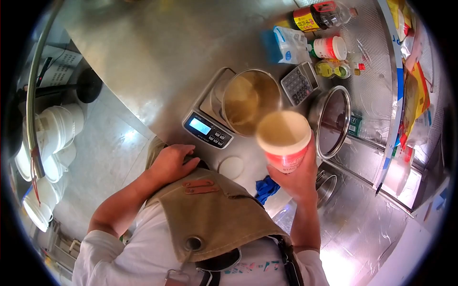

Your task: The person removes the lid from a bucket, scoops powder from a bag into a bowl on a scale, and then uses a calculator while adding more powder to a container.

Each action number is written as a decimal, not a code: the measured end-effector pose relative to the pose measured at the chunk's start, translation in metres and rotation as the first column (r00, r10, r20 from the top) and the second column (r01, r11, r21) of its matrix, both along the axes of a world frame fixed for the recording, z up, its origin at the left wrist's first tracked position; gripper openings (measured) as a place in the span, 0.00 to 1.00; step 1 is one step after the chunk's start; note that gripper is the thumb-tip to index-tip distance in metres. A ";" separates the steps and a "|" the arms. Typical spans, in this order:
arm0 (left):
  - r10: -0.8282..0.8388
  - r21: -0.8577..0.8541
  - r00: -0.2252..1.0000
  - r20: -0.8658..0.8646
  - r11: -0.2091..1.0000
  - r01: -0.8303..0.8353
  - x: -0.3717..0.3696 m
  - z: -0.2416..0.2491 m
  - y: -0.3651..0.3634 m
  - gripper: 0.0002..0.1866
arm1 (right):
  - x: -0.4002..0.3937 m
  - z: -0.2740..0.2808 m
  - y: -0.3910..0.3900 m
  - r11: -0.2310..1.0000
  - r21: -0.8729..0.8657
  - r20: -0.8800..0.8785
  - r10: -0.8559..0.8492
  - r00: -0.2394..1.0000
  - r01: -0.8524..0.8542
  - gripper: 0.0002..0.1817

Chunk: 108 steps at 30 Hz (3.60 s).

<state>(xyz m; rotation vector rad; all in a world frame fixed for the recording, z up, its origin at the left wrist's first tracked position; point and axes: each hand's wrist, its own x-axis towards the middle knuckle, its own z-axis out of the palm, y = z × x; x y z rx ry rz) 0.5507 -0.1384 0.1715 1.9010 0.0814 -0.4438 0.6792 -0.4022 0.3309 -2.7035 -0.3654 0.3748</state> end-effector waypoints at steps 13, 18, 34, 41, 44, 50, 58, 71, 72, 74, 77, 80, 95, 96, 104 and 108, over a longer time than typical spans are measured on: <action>-0.078 0.004 0.992 -0.098 0.997 0.078 0.003 0.004 0.003 0.17 | 0.000 -0.006 -0.003 0.996 0.048 -0.057 -0.075 0.996 0.078 0.60; -0.052 0.003 0.994 -0.094 0.999 0.052 0.002 0.003 0.002 0.17 | -0.001 -0.003 -0.005 1.000 0.005 -0.014 -0.020 1.000 0.020 0.60; -0.039 -0.003 0.997 -0.064 0.999 0.039 0.003 0.005 0.001 0.15 | -0.004 -0.005 -0.009 0.988 0.141 -0.053 -0.058 0.997 0.065 0.60; -0.056 0.008 0.997 -0.059 0.998 0.057 0.003 0.007 0.002 0.15 | -0.009 -0.014 -0.013 0.937 0.330 -0.061 -0.096 0.993 0.111 0.58; -0.068 0.018 0.995 -0.066 0.997 0.069 0.002 0.008 0.002 0.16 | -0.014 -0.015 -0.014 0.922 0.366 -0.070 -0.110 0.991 0.129 0.58; -0.059 -0.002 0.997 -0.053 0.998 0.059 0.001 0.008 0.002 0.16 | -0.019 -0.015 -0.012 0.892 0.422 -0.071 -0.144 0.987 0.161 0.57; -0.058 0.006 0.998 -0.038 0.998 0.058 -0.001 0.008 0.001 0.15 | -0.022 -0.016 -0.011 0.891 0.435 -0.023 -0.134 0.991 0.130 0.56; -0.052 0.018 0.998 -0.037 0.998 0.053 -0.010 -0.003 -0.002 0.18 | -0.014 -0.005 -0.006 0.972 0.212 -0.019 -0.102 0.995 0.104 0.58; -0.049 0.030 0.998 -0.046 0.998 0.050 -0.008 -0.002 -0.001 0.19 | -0.012 -0.007 -0.009 0.978 0.191 -0.022 -0.077 0.997 0.080 0.58; -0.033 0.012 0.998 -0.045 0.999 0.034 -0.007 -0.001 -0.001 0.19 | -0.010 -0.008 -0.012 0.978 0.200 -0.033 -0.049 0.998 0.055 0.58; -0.034 0.014 0.999 -0.042 0.999 0.035 -0.007 0.003 0.002 0.18 | -0.010 -0.010 -0.012 0.949 0.305 -0.058 -0.065 0.996 0.079 0.58; -0.036 0.016 0.999 -0.029 0.999 0.036 -0.005 0.008 0.003 0.16 | -0.014 -0.013 -0.009 0.898 0.422 -0.089 -0.096 0.991 0.124 0.57; -0.052 0.008 0.998 -0.038 0.999 0.052 -0.004 0.006 0.001 0.15 | -0.028 -0.031 -0.028 0.872 0.476 0.014 -0.140 0.990 0.116 0.57; -0.053 0.012 0.998 -0.039 0.998 0.054 -0.004 0.006 0.001 0.15 | -0.028 -0.030 -0.027 0.874 0.471 0.016 -0.143 0.990 0.119 0.57; -0.044 0.012 0.997 -0.057 0.999 0.045 -0.006 0.008 0.000 0.17 | -0.030 -0.036 -0.032 0.870 0.489 0.080 -0.125 0.989 0.070 0.56; -0.054 0.025 0.997 -0.060 0.998 0.056 -0.008 0.006 0.000 0.17 | -0.032 -0.037 -0.032 0.850 0.520 0.072 -0.137 0.988 0.080 0.56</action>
